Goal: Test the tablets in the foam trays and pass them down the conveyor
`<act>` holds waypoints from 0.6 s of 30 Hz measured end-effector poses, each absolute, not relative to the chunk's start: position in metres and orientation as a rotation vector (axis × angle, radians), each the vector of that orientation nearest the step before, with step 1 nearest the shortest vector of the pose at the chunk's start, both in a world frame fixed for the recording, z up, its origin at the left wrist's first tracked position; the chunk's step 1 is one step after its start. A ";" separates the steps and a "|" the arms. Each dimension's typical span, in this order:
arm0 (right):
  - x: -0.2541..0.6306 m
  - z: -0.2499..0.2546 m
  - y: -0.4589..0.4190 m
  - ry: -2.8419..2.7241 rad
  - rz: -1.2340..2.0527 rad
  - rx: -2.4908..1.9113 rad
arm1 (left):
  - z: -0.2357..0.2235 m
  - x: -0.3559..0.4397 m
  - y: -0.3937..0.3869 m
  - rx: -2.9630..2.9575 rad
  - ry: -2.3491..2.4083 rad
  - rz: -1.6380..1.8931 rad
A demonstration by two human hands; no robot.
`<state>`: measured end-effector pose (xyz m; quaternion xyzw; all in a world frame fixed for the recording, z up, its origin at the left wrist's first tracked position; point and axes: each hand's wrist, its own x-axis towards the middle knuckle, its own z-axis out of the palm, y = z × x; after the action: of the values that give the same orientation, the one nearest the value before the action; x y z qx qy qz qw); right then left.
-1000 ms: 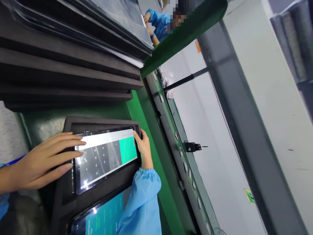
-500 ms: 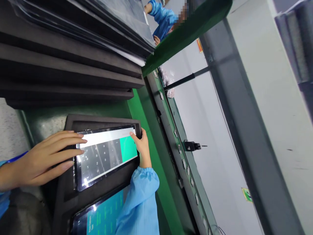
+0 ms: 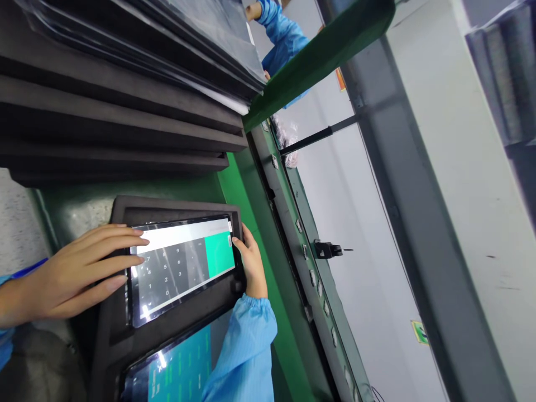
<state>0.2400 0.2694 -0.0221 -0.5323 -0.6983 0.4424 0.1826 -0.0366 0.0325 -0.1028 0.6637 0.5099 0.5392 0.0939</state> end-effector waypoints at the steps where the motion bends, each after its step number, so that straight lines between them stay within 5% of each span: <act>1: 0.242 -0.022 0.268 -1.971 1.260 -1.497 | -0.103 -0.037 0.032 1.964 1.509 1.601; 18: 0.231 -0.022 0.249 -2.095 0.965 -1.633 | -0.106 -0.040 0.032 2.123 1.494 1.545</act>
<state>0.2312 0.2494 -0.0215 -0.5705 -0.7321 0.3373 0.1572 -0.0402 0.0323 -0.1058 0.7015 0.4935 0.5106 0.0603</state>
